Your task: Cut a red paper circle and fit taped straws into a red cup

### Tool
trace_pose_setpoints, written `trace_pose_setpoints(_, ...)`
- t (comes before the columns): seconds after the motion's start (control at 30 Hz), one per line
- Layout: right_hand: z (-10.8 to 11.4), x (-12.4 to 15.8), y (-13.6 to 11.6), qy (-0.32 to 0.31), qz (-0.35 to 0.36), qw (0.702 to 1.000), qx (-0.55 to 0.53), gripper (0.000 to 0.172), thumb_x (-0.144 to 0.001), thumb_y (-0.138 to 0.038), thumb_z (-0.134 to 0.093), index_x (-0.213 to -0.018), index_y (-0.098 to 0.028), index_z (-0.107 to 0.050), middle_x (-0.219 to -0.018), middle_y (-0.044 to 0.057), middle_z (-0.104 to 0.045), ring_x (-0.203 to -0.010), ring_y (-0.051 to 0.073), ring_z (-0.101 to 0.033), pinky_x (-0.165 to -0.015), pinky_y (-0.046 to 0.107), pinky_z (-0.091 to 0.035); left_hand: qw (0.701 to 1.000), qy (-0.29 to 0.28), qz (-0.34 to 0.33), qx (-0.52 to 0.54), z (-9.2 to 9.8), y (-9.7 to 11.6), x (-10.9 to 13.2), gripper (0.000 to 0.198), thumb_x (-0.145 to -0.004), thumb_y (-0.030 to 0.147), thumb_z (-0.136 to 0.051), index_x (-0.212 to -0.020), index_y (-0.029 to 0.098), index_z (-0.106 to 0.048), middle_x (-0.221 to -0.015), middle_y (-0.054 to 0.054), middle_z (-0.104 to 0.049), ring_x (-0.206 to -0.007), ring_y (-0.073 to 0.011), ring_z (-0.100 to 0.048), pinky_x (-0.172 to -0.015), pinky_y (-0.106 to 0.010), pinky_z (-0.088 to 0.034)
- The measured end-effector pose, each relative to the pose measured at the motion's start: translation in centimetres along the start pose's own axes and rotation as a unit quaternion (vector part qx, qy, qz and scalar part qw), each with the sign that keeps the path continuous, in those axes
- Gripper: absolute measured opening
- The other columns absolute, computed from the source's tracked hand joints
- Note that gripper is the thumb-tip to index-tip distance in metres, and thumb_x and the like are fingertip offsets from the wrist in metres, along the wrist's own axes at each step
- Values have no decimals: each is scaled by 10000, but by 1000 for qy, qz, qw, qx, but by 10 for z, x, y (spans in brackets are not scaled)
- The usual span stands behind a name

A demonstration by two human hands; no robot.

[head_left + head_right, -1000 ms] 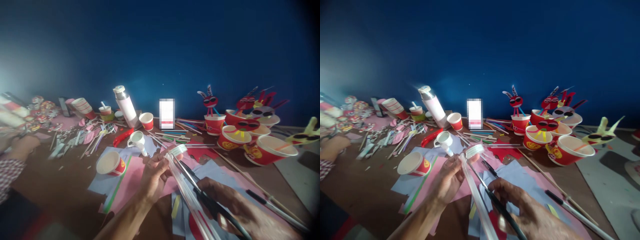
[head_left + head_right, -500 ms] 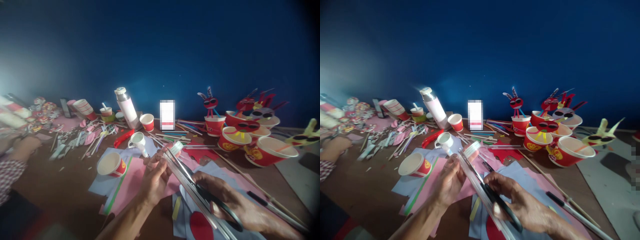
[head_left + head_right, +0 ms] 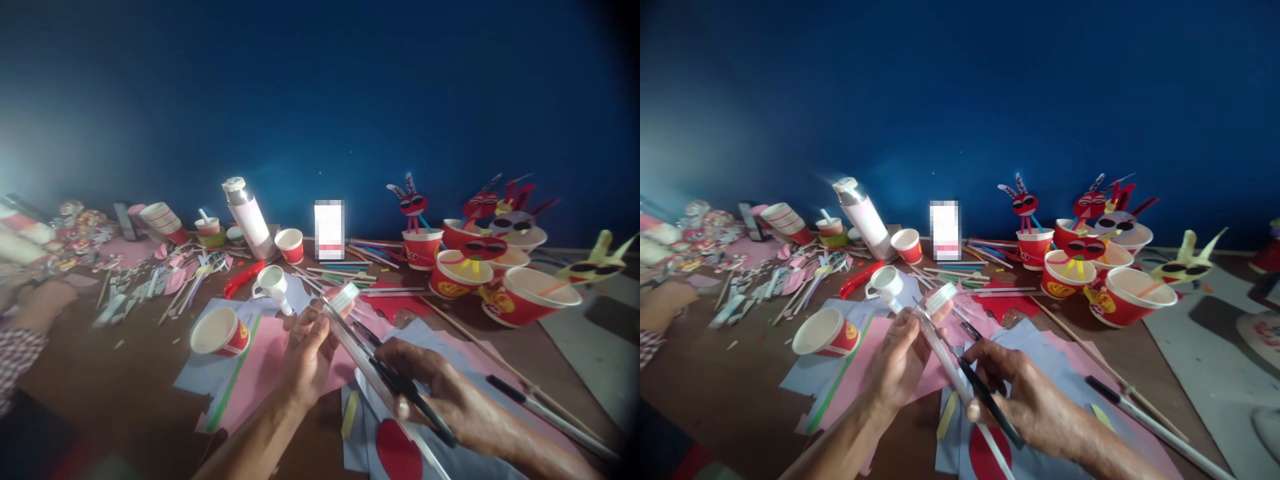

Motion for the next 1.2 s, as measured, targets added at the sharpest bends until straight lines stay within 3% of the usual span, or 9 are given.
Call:
trace_pose_setpoints(0.37, -3, -2, 14, 46, 17, 998, -27, 436, -721, -552, -604, -846, -138, -543, -684, 16, -497, -582, 121, -415, -518, 244, -338, 1000, -4, 6, -5, 0, -1, -1, 124, -788, 223, -630, -702, 178, -553, -1074, -38, -670, -1107, -238, -555, -862, -316, -454)
trace_pose_setpoints(0.6, 9, 8, 18, 47, -33, 998, -24, 334, -735, -428, -625, -918, -159, -548, -658, -10, -504, -524, 100, -396, -478, 226, -337, 1000, -15, 14, 3, 4, -6, -1, 92, -826, 186, -584, -737, 184, -565, -971, -16, -683, -1030, -195, -604, -790, -267, -485)
trace_pose_setpoints(0.77, 25, 33, 27, 98, -49, 987, 114, 287, -764, -332, -605, -1025, -222, -560, -729, 0, -610, -631, 149, -557, -563, 233, -450, 1000, -11, 28, 3, 5, -6, -2, 67, -826, 181, -584, -760, 172, -590, -1064, -10, -645, -1069, -237, -590, -760, -262, -515)
trace_pose_setpoints(0.87, 34, 60, 40, 139, -63, 947, 281, 328, -778, -280, -588, -1105, -263, -561, -774, 1, -676, -668, 170, -630, -594, 245, -496, 1000, -19, 23, -6, 5, -5, -3, 69, -822, 171, -586, -753, 164, -593, -1028, -37, -657, -1117, -275, -556, -736, -272, -529)
trace_pose_setpoints(0.97, 42, 97, 62, 189, -32, 883, 428, 356, -800, -237, -538, -1153, -275, -568, -981, 38, -700, -846, 213, -668, -713, 293, -532, 999, -18, 20, -20, 7, -3, -6, 86, -822, 165, -585, -738, 153, -604, -978, -58, -668, -1151, -292, -526, -733, -262, -534)
trace_pose_setpoints(1.03, 45, 123, 79, 213, -22, 843, 493, 359, -822, -241, -501, -1173, -269, -571, -1075, 56, -681, -902, 225, -668, -716, 293, -552, 999, -15, 17, -25, 8, -3, -7, 73, -815, 168, -593, -749, 150, -617, -986, -57, -665, -1154, -300, -522, -741, -266, -539)
trace_pose_setpoints(1.2, 46, 166, 108, 272, -65, 763, 583, 387, -835, -290, -464, -1208, -257, -560, -1115, 45, -670, -802, 232, -701, -561, 282, -590, 999, 9, 29, -22, 6, -4, -7, 38, -796, 181, -614, -797, 156, -644, -1048, -64, -644, -1136, -327, -530, -718, -285, -556)
Point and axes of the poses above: each hand's wrist, its own x-axis away from the middle knuckle, its own z-axis out of the back of the hand, y = z × x, the point moved 1 cm from there along -x, towards the middle knuckle
